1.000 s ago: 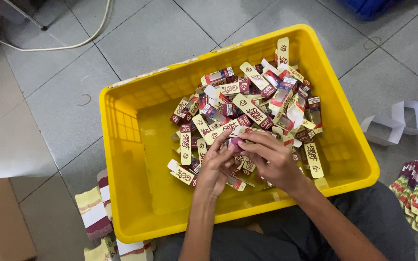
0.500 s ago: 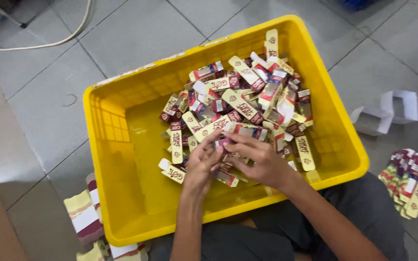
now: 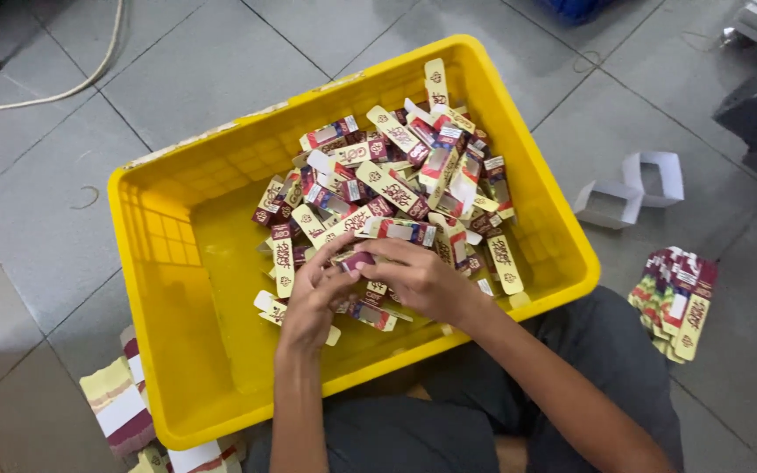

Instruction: The person sits on the floor and folds small, flat cardboard pieces into rectangular boxes. They pick up the pieces from a yellow bin, fold the sides to form the box shape, and place the finished boxes onto a stack on the floor.

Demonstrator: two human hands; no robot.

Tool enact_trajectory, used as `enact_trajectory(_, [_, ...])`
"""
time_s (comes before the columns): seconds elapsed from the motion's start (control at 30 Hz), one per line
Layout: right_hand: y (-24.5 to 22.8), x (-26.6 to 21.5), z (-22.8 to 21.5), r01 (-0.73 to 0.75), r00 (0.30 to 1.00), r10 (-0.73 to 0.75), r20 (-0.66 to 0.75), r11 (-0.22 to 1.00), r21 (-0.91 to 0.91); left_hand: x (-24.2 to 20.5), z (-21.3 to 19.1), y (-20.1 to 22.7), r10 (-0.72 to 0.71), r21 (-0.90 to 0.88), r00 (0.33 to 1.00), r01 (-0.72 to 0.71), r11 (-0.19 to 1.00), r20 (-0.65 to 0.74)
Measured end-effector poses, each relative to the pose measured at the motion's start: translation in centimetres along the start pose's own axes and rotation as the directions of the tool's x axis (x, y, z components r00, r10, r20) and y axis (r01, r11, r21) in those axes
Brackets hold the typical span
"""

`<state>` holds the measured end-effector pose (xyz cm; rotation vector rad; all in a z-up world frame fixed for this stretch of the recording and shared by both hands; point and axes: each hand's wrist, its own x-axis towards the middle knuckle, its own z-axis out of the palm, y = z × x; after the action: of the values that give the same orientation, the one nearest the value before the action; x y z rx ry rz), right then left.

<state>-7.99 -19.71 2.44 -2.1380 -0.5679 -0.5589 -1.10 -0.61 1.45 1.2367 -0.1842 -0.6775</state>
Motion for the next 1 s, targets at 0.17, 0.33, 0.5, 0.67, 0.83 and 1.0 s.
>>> enact_trajectory(0.17, [0.6,-0.5,0.4,0.005,0.997,-0.002,-0.077,0.999,0.032,-0.3,-0.2,-0.4,0.008,-0.016,0.999,-0.007,1.0,0.034])
enact_trajectory(0.33, [1.2,-0.9,-0.6,-0.037,0.973,0.034,-0.228,0.999,-0.011,-1.8,-3.5,-0.1,0.025,-0.037,0.998,-0.023,0.999,0.058])
enact_trajectory(0.5, [0.6,1.1,-3.9,-0.472,0.84,0.4,-0.366,0.872,-0.132,-4.2,-5.3,1.4,0.11,0.001,0.922,-0.118,0.993,-0.371])
enact_trajectory(0.67, [4.6,1.1,-3.7,-0.718,0.696,0.652,-0.301,0.642,-0.27,-4.5,-6.5,-2.8,0.26,0.251,0.754,-0.13,0.959,-0.603])
enact_trajectory(0.83, [9.5,0.6,-2.1,-0.826,0.563,0.783,-0.265,0.53,-0.19,-5.7,-4.0,-4.7,0.372,0.475,0.697,-0.051,0.878,-0.613])
enact_trajectory(1.0, [5.5,4.8,3.2,-0.835,0.55,0.798,-0.248,0.517,-0.188,-6.6,-1.4,-4.4,0.526,0.633,0.595,-0.038,0.773,-0.607])
